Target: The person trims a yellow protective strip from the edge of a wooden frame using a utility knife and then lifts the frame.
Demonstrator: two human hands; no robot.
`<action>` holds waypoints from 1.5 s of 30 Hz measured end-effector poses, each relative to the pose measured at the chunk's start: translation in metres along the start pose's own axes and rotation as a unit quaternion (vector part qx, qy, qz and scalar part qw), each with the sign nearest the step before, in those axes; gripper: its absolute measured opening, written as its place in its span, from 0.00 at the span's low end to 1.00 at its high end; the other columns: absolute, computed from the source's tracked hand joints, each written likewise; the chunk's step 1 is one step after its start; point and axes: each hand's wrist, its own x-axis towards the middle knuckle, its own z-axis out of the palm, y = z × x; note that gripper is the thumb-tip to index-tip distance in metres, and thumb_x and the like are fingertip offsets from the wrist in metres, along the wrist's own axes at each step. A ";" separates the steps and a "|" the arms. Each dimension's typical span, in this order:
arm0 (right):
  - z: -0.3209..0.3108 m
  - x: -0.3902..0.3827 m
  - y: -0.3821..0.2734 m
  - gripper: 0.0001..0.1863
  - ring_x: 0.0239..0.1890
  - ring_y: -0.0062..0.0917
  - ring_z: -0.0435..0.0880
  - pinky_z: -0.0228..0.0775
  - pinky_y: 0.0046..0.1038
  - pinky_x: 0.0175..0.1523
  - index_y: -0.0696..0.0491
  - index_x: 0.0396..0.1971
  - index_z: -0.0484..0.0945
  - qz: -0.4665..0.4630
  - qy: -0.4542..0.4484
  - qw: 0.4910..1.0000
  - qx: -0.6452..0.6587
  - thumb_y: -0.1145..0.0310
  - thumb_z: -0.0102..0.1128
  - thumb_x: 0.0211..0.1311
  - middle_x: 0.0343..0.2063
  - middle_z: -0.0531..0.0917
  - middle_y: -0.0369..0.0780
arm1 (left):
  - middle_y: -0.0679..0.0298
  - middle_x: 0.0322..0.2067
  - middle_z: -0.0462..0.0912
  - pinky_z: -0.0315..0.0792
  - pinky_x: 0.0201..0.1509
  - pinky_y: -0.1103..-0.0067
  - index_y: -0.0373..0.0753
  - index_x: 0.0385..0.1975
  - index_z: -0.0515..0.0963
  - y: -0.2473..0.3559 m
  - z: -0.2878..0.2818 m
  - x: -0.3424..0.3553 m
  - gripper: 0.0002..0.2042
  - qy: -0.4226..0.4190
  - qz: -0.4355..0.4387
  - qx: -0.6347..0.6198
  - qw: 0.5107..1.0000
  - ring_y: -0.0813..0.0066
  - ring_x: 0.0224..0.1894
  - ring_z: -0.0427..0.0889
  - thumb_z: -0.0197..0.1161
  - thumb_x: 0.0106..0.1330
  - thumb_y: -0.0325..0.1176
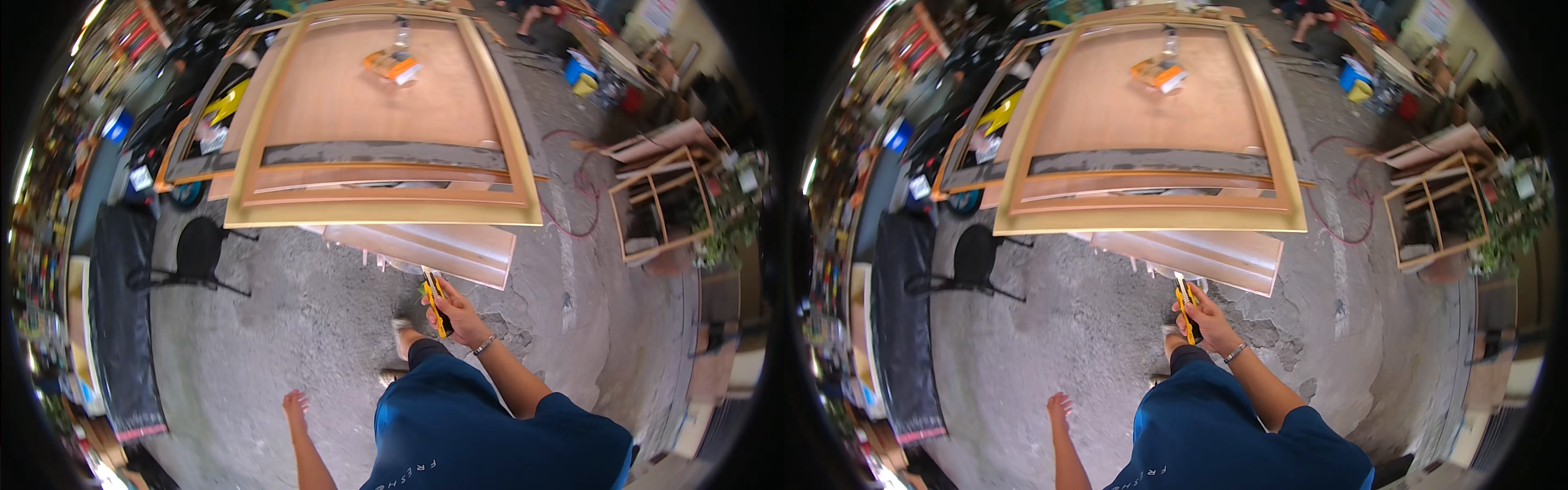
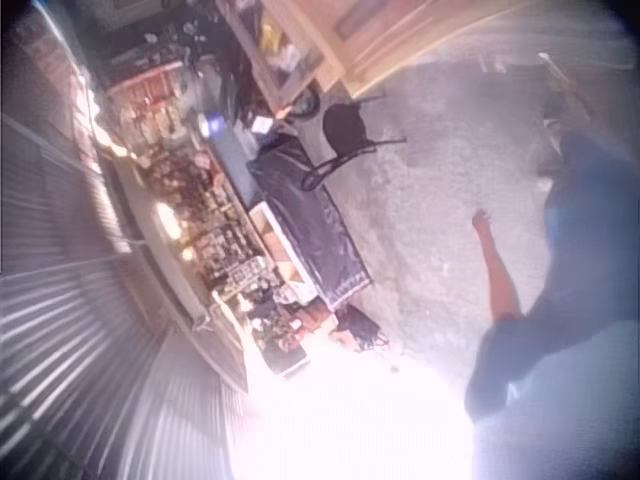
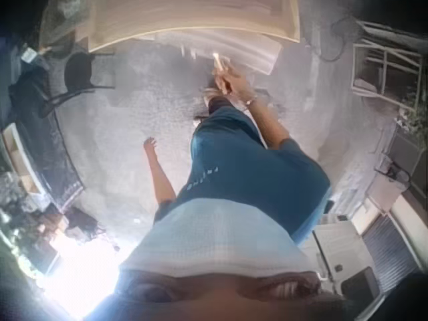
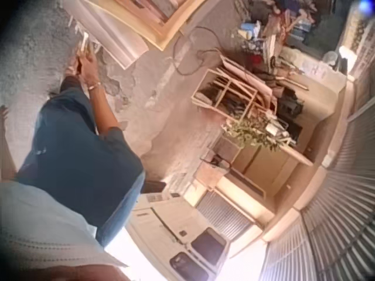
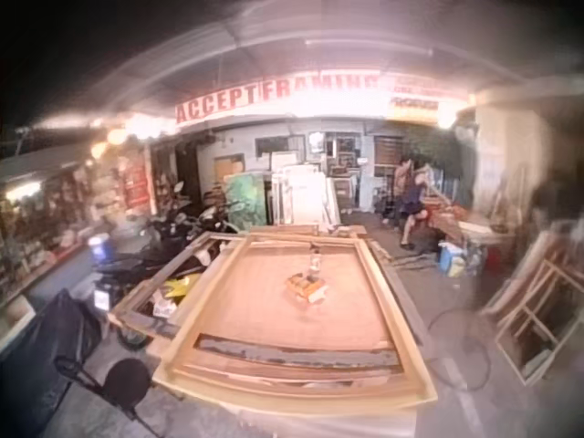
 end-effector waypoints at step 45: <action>-0.180 0.191 -0.162 0.27 0.13 0.29 0.83 0.75 0.26 0.19 0.65 0.65 0.63 -0.226 0.732 0.638 -0.079 0.71 0.48 0.68 0.20 0.82 0.44 | 0.59 0.55 0.79 0.68 0.64 0.65 0.40 0.58 0.72 0.621 0.140 0.316 0.26 -0.206 0.064 0.114 0.970 0.63 0.59 0.76 0.43 0.76 0.56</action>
